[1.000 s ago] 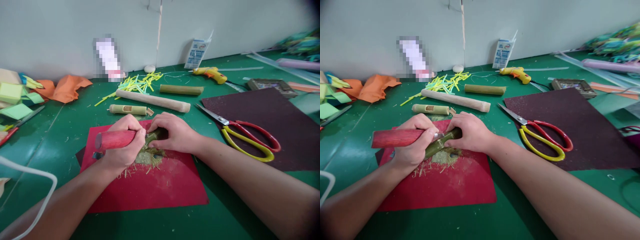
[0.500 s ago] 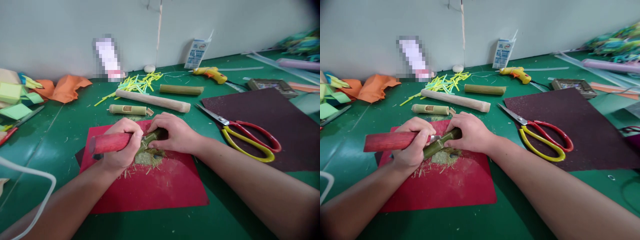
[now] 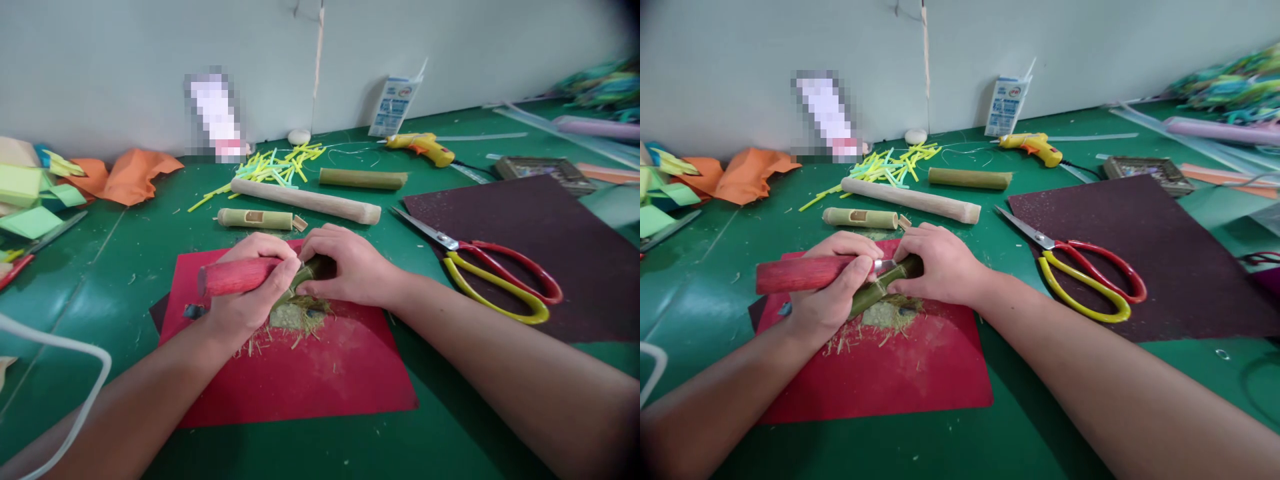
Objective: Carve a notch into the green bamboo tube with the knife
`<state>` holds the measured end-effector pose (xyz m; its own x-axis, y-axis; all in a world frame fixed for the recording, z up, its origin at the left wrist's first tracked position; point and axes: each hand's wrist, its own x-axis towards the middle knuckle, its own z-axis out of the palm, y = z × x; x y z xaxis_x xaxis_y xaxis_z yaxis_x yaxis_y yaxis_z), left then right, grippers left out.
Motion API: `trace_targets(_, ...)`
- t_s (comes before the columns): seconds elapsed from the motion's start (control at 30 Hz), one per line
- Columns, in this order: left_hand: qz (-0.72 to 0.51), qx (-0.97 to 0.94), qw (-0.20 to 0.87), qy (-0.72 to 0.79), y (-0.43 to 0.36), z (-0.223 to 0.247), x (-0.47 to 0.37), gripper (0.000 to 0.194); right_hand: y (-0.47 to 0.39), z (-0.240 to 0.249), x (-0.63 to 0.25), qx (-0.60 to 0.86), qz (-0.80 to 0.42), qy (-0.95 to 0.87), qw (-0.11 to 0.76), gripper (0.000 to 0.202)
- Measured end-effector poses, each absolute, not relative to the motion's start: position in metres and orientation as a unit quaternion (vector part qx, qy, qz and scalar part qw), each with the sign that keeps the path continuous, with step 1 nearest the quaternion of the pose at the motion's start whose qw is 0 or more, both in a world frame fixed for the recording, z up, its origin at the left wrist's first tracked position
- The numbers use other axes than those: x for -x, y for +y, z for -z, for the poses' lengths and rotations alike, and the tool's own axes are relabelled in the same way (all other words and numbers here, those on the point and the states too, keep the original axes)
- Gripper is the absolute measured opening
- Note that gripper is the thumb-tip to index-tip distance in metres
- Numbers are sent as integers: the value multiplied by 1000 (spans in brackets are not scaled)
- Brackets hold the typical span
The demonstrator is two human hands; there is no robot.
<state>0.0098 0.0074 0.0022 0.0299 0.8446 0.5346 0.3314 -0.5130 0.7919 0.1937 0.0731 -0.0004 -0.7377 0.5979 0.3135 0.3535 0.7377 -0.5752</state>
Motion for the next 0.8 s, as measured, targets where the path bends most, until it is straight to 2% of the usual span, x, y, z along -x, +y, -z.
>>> trace_targets(0.17,-528,-678,248,447,8,-5,-10,10,74,0,-193,261,-244,-901,246,29)
trace_targets(0.33,-517,-703,208,441,7,-10,-11,11,73,0,-194,256,-245,-900,254,29)
trace_targets(0.5,-574,-664,186,442,7,-7,-11,22,72,-2,-194,263,-251,-898,246,28)
trace_targets(0.8,-605,-663,148,416,4,-1,-7,17,71,-3,-193,268,-259,-896,240,27)
